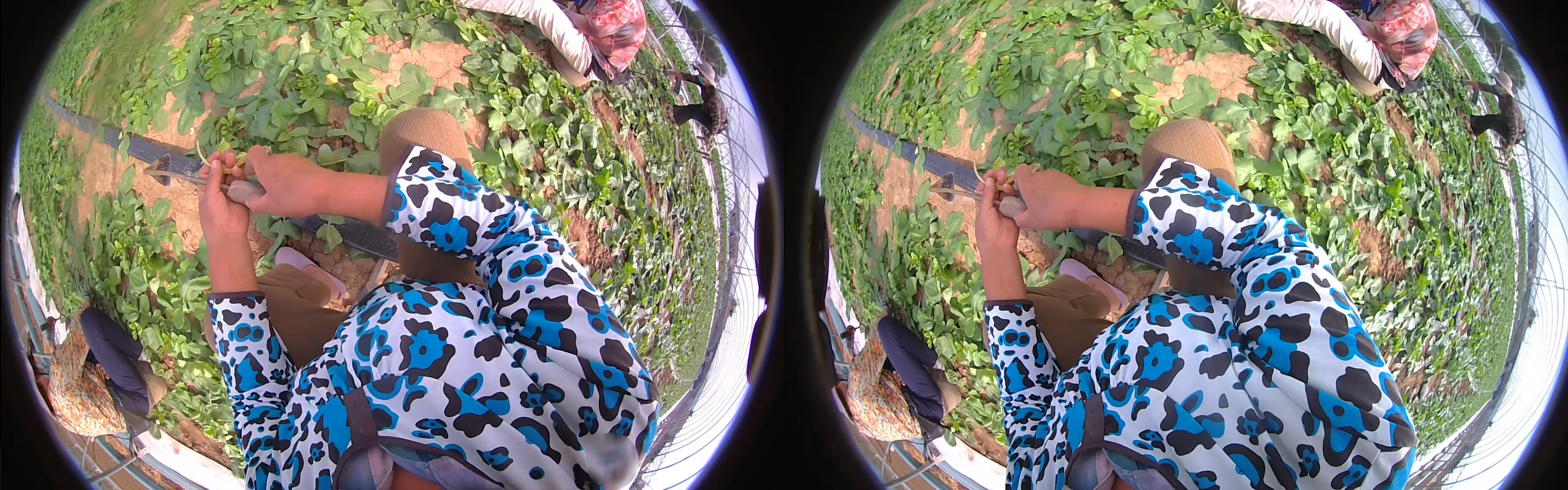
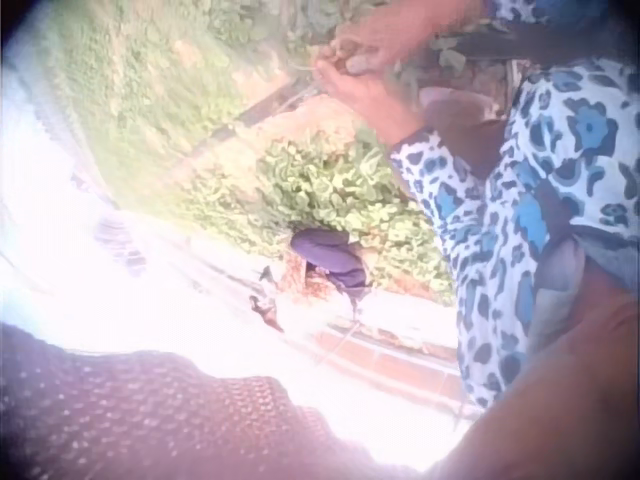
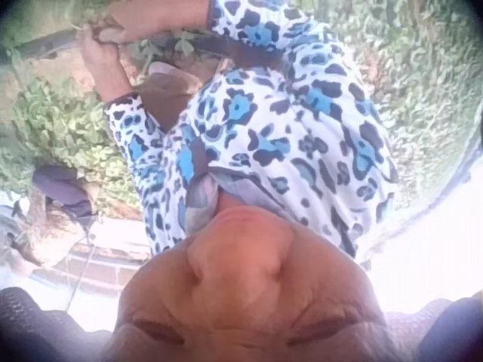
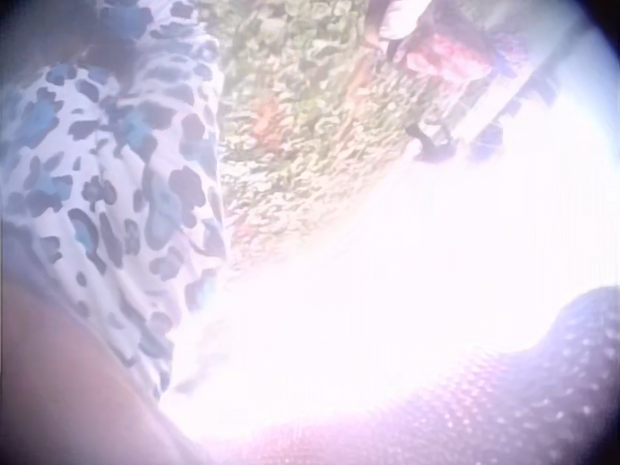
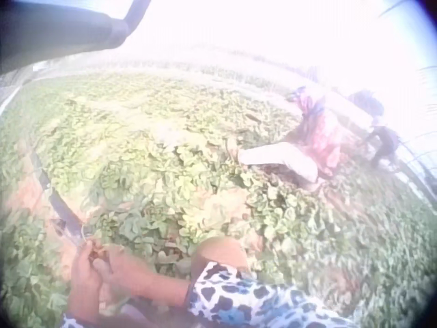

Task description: The person squats among rows of leafy green plants in a greenhouse and repeatedly pulls small weeds by hand from the soil between the plants. The person moves along the row, gathering weeds in one hand while continuing to remove more.

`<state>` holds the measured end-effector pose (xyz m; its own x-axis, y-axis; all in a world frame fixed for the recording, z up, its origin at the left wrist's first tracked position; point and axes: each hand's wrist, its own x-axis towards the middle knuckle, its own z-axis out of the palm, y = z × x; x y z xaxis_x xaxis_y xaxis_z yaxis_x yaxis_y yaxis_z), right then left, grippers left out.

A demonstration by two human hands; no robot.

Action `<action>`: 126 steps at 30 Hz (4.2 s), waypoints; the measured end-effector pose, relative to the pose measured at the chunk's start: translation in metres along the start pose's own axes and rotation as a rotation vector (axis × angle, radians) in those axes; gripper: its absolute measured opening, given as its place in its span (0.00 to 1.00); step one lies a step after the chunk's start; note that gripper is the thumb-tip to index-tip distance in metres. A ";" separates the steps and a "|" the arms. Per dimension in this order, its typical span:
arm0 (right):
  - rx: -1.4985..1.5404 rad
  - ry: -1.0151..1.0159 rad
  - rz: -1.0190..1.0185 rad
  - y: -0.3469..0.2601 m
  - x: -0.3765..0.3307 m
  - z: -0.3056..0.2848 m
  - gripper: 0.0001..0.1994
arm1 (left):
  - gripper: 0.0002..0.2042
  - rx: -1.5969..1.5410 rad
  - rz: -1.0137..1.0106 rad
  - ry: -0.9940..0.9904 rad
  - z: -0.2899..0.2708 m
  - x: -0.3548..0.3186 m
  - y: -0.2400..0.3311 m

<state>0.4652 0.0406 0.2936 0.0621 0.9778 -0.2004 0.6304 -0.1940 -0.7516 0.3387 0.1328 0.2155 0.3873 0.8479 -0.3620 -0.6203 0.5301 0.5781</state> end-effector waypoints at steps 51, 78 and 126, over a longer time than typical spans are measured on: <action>-0.177 0.365 1.274 0.508 -0.185 -0.108 0.32 | 0.19 0.735 -0.206 0.017 -0.007 0.030 0.023; -0.153 0.480 1.144 0.458 -0.229 -0.052 0.28 | 0.19 0.731 -0.177 -0.006 -0.026 0.023 0.043; -0.007 0.638 0.760 0.539 -0.060 -0.155 0.24 | 0.18 0.875 -0.196 0.165 -0.038 0.030 0.049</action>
<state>0.9212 -0.1101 -0.0022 0.8553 0.4539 -0.2498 0.2550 -0.7886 -0.5595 0.2944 0.1839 0.2050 0.2868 0.7673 -0.5736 0.2115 0.5332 0.8191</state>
